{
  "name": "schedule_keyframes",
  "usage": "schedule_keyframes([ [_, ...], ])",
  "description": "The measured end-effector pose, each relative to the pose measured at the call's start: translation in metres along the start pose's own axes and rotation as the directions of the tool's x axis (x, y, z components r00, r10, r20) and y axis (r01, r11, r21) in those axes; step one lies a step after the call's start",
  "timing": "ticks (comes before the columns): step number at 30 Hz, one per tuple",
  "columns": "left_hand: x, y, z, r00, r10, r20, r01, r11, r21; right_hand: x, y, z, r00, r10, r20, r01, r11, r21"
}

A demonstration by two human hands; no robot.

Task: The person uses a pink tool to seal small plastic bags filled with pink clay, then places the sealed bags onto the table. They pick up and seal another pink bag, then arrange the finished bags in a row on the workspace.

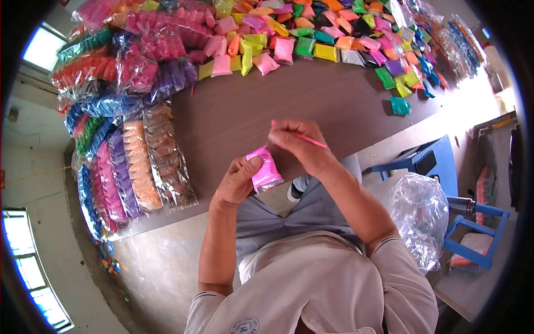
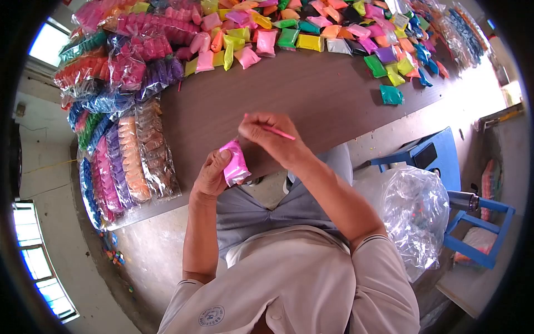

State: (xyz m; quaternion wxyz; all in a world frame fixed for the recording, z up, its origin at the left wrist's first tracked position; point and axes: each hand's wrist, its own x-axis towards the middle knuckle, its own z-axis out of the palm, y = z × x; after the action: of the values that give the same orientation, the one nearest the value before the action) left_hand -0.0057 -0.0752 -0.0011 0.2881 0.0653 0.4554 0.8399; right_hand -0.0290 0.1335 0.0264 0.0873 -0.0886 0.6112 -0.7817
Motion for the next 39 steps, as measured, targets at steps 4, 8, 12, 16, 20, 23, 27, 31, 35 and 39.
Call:
schedule_keyframes([
  [4,-0.001,0.000,0.002,1.000,0.008,0.002,-0.008,1.000,-0.024,-0.006,-0.004,-0.028,0.928,0.098,-0.360,-0.110,0.994,-0.013],
  [8,-0.005,0.001,0.004,1.000,-0.004,-0.011,0.004,0.999,-0.039,-0.042,-0.021,-0.088,0.707,-0.495,-0.505,-0.167,0.577,-0.799],
  [12,-0.002,-0.002,0.012,0.998,0.054,-0.028,-0.051,0.994,0.101,-0.061,-0.026,-0.093,0.694,-0.559,-0.453,-0.043,0.596,-0.802],
  [16,0.001,-0.001,0.014,0.999,0.045,-0.010,-0.043,0.983,0.177,-0.054,-0.020,-0.033,0.979,-0.004,-0.201,-0.102,0.852,-0.513],
  [20,-0.008,0.004,0.022,0.997,-0.008,-0.075,0.025,0.975,0.219,-0.024,-0.022,0.010,0.976,0.213,0.038,-0.199,0.952,-0.231],
  [23,-0.010,-0.001,0.025,0.995,0.087,-0.038,-0.071,0.951,0.301,-0.017,-0.024,0.014,0.988,0.105,0.116,-0.062,0.943,-0.328],
  [27,-0.007,-0.008,0.024,0.991,0.107,-0.075,-0.077,0.944,0.322,-0.021,-0.005,0.014,0.983,-0.183,0.015,0.166,0.852,-0.497],
  [31,-0.009,-0.003,0.020,0.989,0.112,-0.093,-0.081,0.954,0.288,-0.030,0.002,0.024,0.960,-0.126,-0.252,0.006,0.903,-0.430],
  [35,-0.007,-0.007,0.020,0.990,0.115,-0.087,-0.083,0.948,0.308,-0.031,0.012,0.030,0.917,-0.271,-0.294,0.103,0.870,-0.482],
  [39,-0.003,-0.009,0.039,0.965,0.209,-0.156,-0.170,0.958,0.232,-0.024,0.014,0.032,0.873,-0.360,-0.328,0.170,0.856,-0.488],
])
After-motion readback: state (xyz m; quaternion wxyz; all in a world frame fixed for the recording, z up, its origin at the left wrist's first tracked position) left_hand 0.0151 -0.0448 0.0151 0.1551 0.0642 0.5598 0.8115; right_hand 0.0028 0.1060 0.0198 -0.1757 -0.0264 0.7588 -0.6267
